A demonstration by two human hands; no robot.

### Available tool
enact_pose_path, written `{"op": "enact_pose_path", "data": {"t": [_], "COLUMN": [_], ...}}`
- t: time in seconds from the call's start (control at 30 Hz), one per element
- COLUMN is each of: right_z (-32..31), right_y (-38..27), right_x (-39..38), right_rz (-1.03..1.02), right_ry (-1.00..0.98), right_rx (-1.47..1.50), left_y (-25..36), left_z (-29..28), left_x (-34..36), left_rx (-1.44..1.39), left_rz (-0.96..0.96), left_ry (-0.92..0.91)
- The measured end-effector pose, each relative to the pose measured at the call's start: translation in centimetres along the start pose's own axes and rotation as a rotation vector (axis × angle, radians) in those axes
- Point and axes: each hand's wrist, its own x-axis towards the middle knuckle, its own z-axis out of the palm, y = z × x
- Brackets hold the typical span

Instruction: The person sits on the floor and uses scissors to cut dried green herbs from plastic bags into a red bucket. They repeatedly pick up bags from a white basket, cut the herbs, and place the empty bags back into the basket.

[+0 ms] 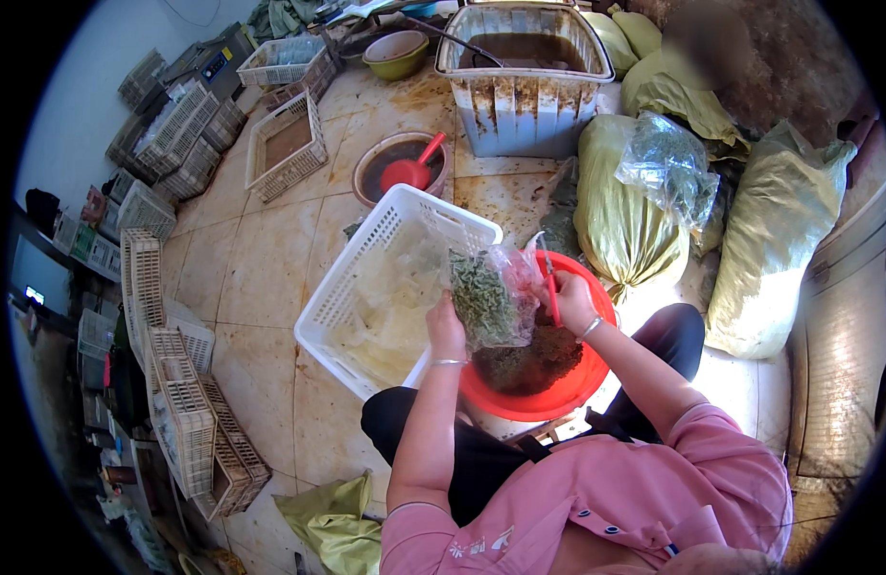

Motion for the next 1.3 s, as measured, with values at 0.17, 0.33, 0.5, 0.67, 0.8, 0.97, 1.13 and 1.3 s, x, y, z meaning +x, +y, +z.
{"op": "enact_pose_path", "data": {"t": [0.17, 0.33, 0.5, 0.67, 0.8, 0.97, 1.13, 1.3], "right_z": [0.1, 1.2, 0.6, 0.3, -0.5, -4.7, -10.2, -13.2], "right_y": [-1.5, -1.5, -5.0, -2.9, -0.9, 0.3, 4.5, 6.5], "right_x": [-0.3, -0.8, -2.4, -3.4, -2.2, -2.1, -0.3, 0.3], "right_rz": [-0.265, -0.216, -0.051, -0.081, -0.062, 0.124, -0.051, -0.030], "right_ry": [-0.101, -0.057, -0.192, -0.161, -0.068, -0.147, 0.044, 0.077], "right_rx": [-0.242, -0.242, 0.203, 0.269, 0.285, 0.119, -0.142, -0.085], "left_y": [0.7, 1.5, 0.2, -0.3, 1.0, 2.6, 5.7, 4.8], "left_z": [1.0, 1.8, 0.5, 0.9, 1.7, 1.9, 4.2, 4.6], "left_x": [-0.8, -1.2, -0.3, 0.1, -1.0, -1.9, -3.3, -2.1], "left_rx": [0.294, 0.464, 0.710, 1.061, 1.134, 1.263, 1.321, 1.484], "left_rz": [0.176, 0.348, 0.389, 0.335, 0.335, 0.464, 0.661, 0.758], "left_ry": [0.053, 0.043, 0.119, 0.046, 0.066, -0.001, -0.052, -0.175]}}
